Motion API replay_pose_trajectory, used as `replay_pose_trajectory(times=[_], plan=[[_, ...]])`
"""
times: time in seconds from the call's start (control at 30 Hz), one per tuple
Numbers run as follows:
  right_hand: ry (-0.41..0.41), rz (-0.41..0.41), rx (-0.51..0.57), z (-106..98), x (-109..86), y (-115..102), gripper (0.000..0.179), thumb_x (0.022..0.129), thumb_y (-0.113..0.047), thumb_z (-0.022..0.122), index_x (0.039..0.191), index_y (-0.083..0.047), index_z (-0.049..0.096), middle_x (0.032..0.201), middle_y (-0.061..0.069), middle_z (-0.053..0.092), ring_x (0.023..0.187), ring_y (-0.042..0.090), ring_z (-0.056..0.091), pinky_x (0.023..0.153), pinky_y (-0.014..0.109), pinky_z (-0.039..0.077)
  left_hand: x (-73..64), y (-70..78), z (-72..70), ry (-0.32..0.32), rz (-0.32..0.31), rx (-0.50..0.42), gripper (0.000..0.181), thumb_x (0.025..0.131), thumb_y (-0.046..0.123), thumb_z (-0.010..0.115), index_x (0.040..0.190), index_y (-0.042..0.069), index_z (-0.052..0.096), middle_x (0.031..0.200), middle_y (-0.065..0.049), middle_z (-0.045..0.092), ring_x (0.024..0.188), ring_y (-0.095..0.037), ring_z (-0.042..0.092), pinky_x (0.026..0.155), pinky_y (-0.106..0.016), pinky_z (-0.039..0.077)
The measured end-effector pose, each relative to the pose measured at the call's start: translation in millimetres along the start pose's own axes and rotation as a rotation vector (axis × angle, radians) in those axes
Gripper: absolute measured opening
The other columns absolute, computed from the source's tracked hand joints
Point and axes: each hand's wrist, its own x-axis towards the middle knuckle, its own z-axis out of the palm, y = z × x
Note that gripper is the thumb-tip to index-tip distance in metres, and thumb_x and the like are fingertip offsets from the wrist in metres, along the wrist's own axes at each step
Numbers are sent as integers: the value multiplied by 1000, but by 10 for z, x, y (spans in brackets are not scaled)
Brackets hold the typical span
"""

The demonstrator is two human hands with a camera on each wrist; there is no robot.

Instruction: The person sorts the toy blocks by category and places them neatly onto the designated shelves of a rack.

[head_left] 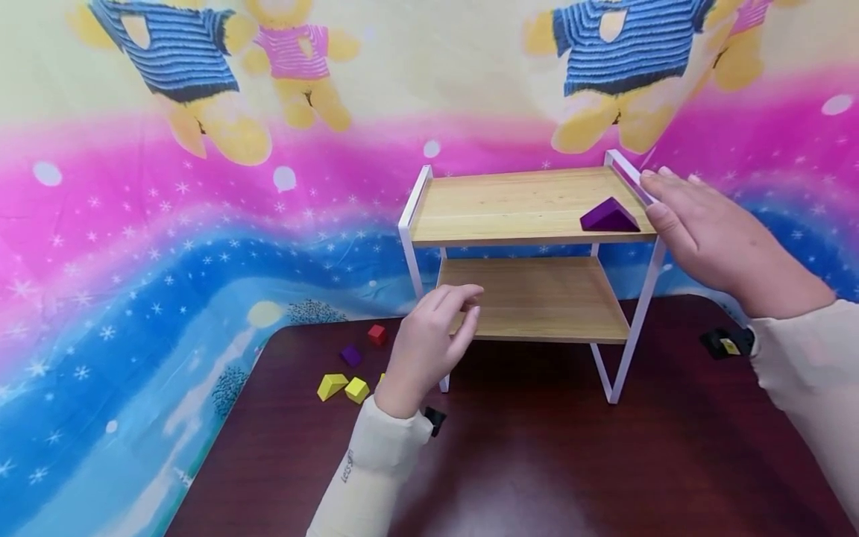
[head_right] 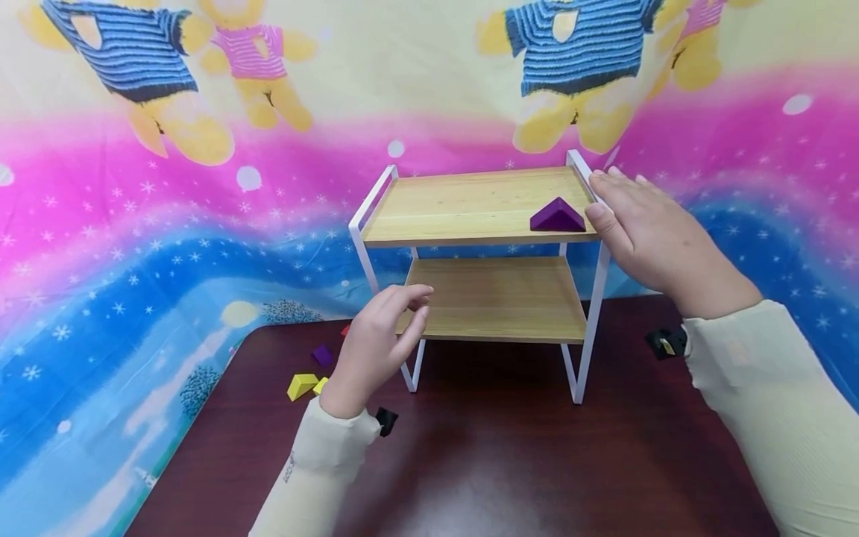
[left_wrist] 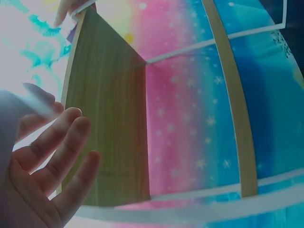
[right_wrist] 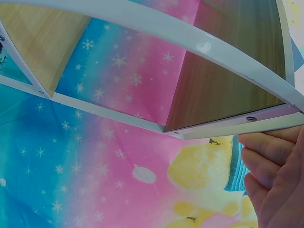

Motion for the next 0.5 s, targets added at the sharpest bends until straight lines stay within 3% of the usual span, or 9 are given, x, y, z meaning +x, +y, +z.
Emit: replay_pose_trajectory(times=[0.27,0.5], plan=[[0,10,0,-4,-2,1,61,110,-36,33,163,-10,16,165,23,17,154,40,9,123,58,6,-112,-86,-54,15,-88,-18,26,96,14,69,122,9,69,110,-6,72,96,-18,67,89,-31,57],[-1,4,4,9,-6,5,61,110,-35,32,162,-10,16,165,23,18,154,40,10,123,56,5,-298,-227,-54,39,-106,0,26,95,13,69,121,9,70,107,-5,73,95,-18,68,87,-33,58]])
